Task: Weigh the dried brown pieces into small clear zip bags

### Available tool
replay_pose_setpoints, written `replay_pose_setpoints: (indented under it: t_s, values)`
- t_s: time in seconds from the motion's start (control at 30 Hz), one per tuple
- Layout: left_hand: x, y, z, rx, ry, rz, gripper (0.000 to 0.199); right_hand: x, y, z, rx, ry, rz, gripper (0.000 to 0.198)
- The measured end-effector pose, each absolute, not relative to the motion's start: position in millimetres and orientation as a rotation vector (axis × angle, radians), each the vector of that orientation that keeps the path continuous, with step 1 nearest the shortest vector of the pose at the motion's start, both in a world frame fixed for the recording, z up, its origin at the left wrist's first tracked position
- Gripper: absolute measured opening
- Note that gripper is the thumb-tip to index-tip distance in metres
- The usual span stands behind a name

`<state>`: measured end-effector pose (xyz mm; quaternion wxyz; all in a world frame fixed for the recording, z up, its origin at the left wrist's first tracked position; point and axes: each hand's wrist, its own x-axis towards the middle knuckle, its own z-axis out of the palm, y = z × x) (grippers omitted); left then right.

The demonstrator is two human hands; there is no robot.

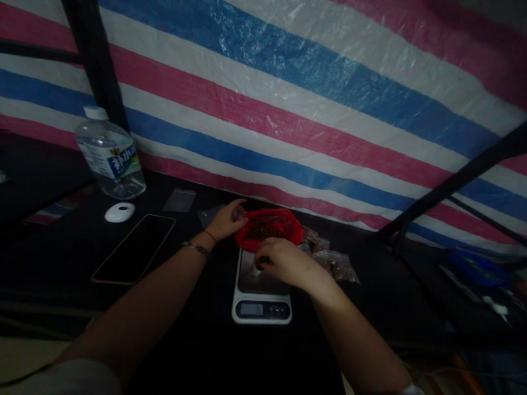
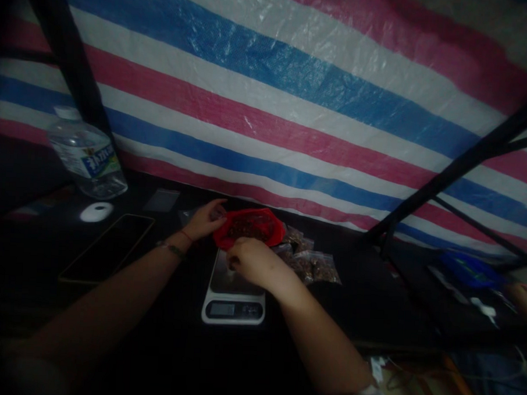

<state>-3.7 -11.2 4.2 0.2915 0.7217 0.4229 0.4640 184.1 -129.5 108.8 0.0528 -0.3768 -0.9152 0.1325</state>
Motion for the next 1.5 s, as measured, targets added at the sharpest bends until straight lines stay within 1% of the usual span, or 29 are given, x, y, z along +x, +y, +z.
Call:
replay_pose_setpoints:
  t_s: [0.13, 0.33, 0.8, 0.83, 0.93, 0.97, 1.07, 1.17, 1.33, 1.4, 1.5]
  values:
    - [-4.1, -12.3, 4.6, 1.935, 1.131, 1.254, 0.059, 180.3, -133.0, 106.3, -1.198, -2.825, 0.310, 0.016]
    - [-4.1, -12.7, 5.2, 1.929, 1.145, 1.262, 0.059, 182.1, -129.0, 100.0, -1.214, -2.793, 0.251, 0.012]
    - [-5.0, -7.0, -1.9, 1.932, 1.117, 1.272, 0.060, 197.8, -138.4, 99.9, -1.138, -2.509, 0.391, 0.017]
    - [-4.9, -7.3, -1.3, 1.930, 1.111, 1.271, 0.060, 200.3, -138.3, 97.6, -1.142, -2.485, 0.407, 0.018]
    - [-4.6, -8.4, 0.4, 1.937, 1.111, 1.273, 0.060, 206.3, -136.7, 81.9, -1.141, -2.454, 0.480, 0.043]
    - [-4.5, -8.6, 0.9, 1.939, 1.118, 1.273, 0.060, 207.7, -135.5, 74.7, -1.133, -2.450, 0.505, 0.046]
    - [-4.5, -9.3, 2.4, 1.947, 1.131, 1.263, 0.059, 210.5, -129.4, 54.0, -1.121, -2.405, 0.534, 0.043]
    - [-4.5, -9.6, 3.5, 1.951, 1.134, 1.252, 0.058, 212.1, -119.4, 43.4, -1.161, -2.330, 0.474, 0.045]
    - [-4.1, -9.9, 4.7, 1.938, 1.154, 1.243, 0.058, 213.5, -102.2, 44.0, -1.119, -2.395, 0.375, 0.030]
    - [-3.8, -10.3, 5.8, 1.942, 1.173, 1.234, 0.058, 214.4, -99.3, 42.3, -1.094, -2.415, 0.354, 0.032]
    - [-3.2, -10.6, 7.4, 1.943, 1.187, 1.227, 0.058, 216.8, -99.8, 33.9, -1.074, -2.372, 0.336, 0.040]
